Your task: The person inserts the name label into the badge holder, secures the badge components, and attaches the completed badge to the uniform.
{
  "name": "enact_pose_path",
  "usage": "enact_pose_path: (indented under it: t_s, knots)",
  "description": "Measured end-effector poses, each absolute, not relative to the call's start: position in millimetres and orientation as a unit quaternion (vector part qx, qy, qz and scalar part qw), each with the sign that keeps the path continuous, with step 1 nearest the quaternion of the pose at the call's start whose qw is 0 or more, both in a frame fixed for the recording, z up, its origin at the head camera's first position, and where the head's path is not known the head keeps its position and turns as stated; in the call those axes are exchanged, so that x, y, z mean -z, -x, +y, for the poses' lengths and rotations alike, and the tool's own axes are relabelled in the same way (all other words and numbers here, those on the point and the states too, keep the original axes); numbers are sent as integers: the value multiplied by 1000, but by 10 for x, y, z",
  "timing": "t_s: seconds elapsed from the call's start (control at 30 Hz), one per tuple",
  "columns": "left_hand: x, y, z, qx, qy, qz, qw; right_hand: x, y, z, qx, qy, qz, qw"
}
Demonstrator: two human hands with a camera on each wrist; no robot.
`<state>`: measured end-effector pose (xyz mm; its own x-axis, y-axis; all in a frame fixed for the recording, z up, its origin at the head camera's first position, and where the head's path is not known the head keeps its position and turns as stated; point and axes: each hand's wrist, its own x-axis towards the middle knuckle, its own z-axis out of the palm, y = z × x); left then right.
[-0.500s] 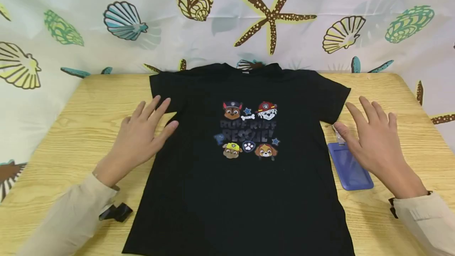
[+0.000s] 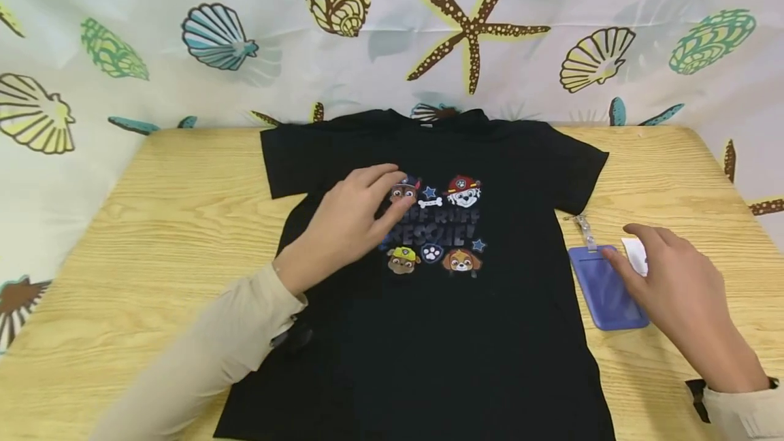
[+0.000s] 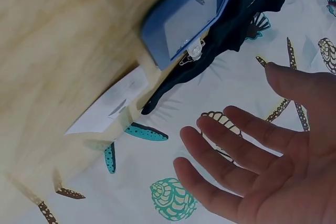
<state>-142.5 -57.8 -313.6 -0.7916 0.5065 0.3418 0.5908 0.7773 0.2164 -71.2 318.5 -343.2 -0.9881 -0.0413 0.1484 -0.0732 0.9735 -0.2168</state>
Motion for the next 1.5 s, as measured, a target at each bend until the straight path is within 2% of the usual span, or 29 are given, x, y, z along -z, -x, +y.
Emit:
enact_pose_path:
  t_s: [0.27,0.6,1.03,1.5]
  knots:
    - [3148,1378,21,122,348,-925,96,3577,581,3251,-120,-26,-988,95]
    - [3241,1358,549,130,388,-911,46,3699,428,3321,-144,-46,-980,128]
    - [3367,1317,1038,84,439,-891,80,3753,407,3298,-137,-62,-981,122]
    - [3562,1341,1319,62,451,-888,69,3791,421,3334,-131,-81,-981,119]
